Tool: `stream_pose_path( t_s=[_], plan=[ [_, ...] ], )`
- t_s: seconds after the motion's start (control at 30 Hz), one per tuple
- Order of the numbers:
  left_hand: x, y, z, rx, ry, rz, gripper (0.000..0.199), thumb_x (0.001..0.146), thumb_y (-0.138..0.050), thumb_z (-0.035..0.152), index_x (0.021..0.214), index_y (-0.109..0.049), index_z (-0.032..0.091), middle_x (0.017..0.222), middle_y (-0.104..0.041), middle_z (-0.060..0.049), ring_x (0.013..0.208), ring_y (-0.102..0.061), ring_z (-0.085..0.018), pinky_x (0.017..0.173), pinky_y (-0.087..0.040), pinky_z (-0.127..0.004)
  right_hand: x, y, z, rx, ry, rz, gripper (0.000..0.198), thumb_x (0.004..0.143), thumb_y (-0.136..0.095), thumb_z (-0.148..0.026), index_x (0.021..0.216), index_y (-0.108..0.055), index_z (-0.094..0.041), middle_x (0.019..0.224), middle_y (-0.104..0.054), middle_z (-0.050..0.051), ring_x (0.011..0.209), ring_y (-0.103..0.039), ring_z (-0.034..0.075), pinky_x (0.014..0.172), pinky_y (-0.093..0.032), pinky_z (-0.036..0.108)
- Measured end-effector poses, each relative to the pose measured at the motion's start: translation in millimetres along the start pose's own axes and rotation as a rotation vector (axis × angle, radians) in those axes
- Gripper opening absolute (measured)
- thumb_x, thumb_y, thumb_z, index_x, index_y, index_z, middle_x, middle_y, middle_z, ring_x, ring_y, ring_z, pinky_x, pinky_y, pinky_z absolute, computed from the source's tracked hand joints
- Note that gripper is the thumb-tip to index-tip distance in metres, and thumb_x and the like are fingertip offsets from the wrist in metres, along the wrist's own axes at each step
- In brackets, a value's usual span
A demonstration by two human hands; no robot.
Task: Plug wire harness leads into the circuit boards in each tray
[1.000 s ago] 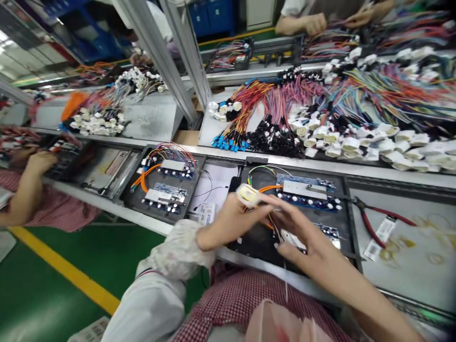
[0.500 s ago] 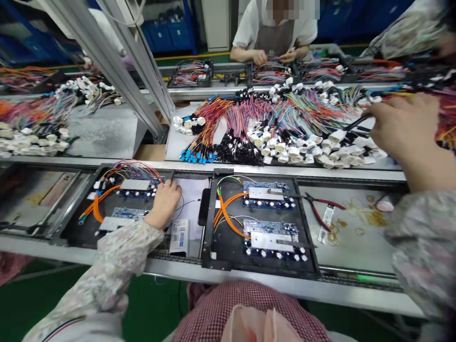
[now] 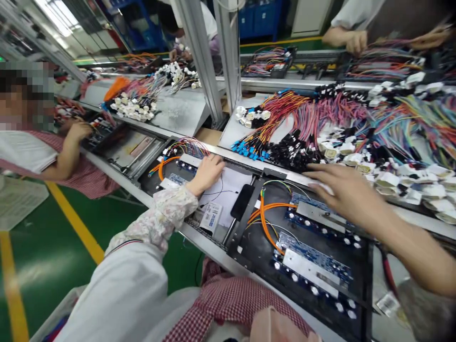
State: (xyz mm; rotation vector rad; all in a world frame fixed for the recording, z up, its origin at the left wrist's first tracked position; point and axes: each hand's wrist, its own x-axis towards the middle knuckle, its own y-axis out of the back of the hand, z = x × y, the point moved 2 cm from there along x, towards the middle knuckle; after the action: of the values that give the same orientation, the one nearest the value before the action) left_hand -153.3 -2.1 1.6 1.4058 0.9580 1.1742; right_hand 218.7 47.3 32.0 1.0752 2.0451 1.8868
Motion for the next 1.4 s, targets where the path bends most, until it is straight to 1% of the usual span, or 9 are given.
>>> stream_pose_path(
  t_s=[0.13, 0.27, 0.5, 0.6, 0.7, 0.87, 1.1, 1.27, 1.4],
  plan=[
    [-41, 15, 0, -0.032, 0.233, 0.261, 0.031, 0.098, -0.048, 0.03, 0.124, -0.06, 0.017, 0.128, -0.056, -0.015, 0.119, -0.049, -0.029, 0.101, -0.041, -0.046, 62, -40, -80, 0.169, 0.129, -0.302, 0.035, 0.095, -0.049, -0.029, 0.123, -0.067, -0.021, 0.137, -0.059, 0.013, 0.122, -0.058, 0.028, 0.102, -0.047, 0.045],
    [-102, 14, 11, -0.125, 0.472, 0.499, 0.037, 0.096, -0.053, 0.035, 0.128, -0.057, 0.016, 0.135, -0.05, -0.016, 0.132, -0.042, -0.031, 0.111, -0.034, -0.051, 126, -102, -127, 0.333, 0.009, -0.616, 0.043, 0.085, -0.063, -0.022, 0.128, -0.066, -0.022, 0.153, -0.043, 0.014, 0.136, -0.047, 0.034, 0.112, -0.037, 0.048],
    [-179, -14, 28, -0.196, 0.702, 0.32, 0.072, 0.087, -0.065, 0.046, 0.148, -0.039, 0.019, 0.16, -0.02, -0.02, 0.15, -0.009, -0.043, 0.116, -0.018, -0.065, 176, -174, -130, 0.628, -0.102, -0.679, 0.046, 0.071, -0.067, -0.008, 0.116, -0.072, -0.016, 0.133, -0.062, 0.015, 0.135, -0.048, 0.03, 0.113, -0.036, 0.043],
    [-188, -21, 26, -0.236, 0.74, 0.272, 0.079, 0.085, -0.066, 0.047, 0.152, -0.034, 0.019, 0.162, -0.014, -0.021, 0.151, -0.004, -0.045, 0.116, -0.016, -0.067, 170, -178, -127, 0.821, -0.188, -0.699, 0.037, 0.075, -0.064, -0.008, 0.11, -0.074, -0.015, 0.107, -0.073, 0.01, 0.108, -0.066, 0.025, 0.102, -0.049, 0.043],
    [-187, -26, 24, -0.263, 0.756, 0.263, 0.075, 0.089, -0.062, 0.043, 0.153, -0.031, 0.02, 0.164, -0.012, -0.02, 0.151, -0.003, -0.045, 0.116, -0.015, -0.067, 164, -175, -136, 1.034, -0.282, -0.699, 0.031, 0.082, -0.061, -0.012, 0.111, -0.072, -0.015, 0.089, -0.074, 0.006, 0.085, -0.07, 0.018, 0.088, -0.058, 0.037],
    [-186, -27, 24, -0.271, 0.755, 0.264, 0.073, 0.091, -0.058, 0.038, 0.154, -0.029, 0.016, 0.164, -0.011, -0.022, 0.151, -0.003, -0.044, 0.117, -0.015, -0.065, 169, -173, -163, 1.23, -0.412, -0.625, 0.023, 0.086, -0.059, -0.01, 0.105, -0.07, -0.013, 0.09, -0.073, 0.009, 0.087, -0.071, 0.014, 0.091, -0.057, 0.03],
    [-188, -29, 25, -0.275, 0.743, 0.296, 0.072, 0.092, -0.056, 0.041, 0.154, -0.029, 0.018, 0.164, -0.012, -0.021, 0.151, -0.002, -0.044, 0.116, -0.016, -0.067, 174, -172, -185, 1.134, -0.444, -0.622, 0.029, 0.081, -0.071, -0.019, 0.108, -0.069, -0.011, 0.08, -0.072, 0.008, 0.075, -0.07, 0.017, 0.08, -0.06, 0.033],
    [-186, -27, 22, -0.267, 0.758, 0.289, 0.07, 0.092, -0.056, 0.04, 0.152, -0.033, 0.014, 0.163, -0.013, -0.023, 0.151, -0.004, -0.045, 0.117, -0.016, -0.065, 180, -169, -192, 0.973, -0.32, -0.652, 0.033, 0.085, -0.067, -0.022, 0.116, -0.068, -0.013, 0.08, -0.072, 0.006, 0.07, -0.068, 0.016, 0.07, -0.057, 0.029],
    [-187, -22, 20, -0.276, 0.737, 0.281, 0.069, 0.092, -0.054, 0.043, 0.152, -0.034, 0.014, 0.162, -0.015, -0.023, 0.151, -0.005, -0.044, 0.117, -0.016, -0.065, 183, -152, -200, 0.816, -0.177, -0.646, 0.017, 0.079, -0.068, -0.015, 0.095, -0.074, -0.014, 0.074, -0.07, 0.002, 0.072, -0.065, 0.017, 0.069, -0.049, 0.025]
  ],
)
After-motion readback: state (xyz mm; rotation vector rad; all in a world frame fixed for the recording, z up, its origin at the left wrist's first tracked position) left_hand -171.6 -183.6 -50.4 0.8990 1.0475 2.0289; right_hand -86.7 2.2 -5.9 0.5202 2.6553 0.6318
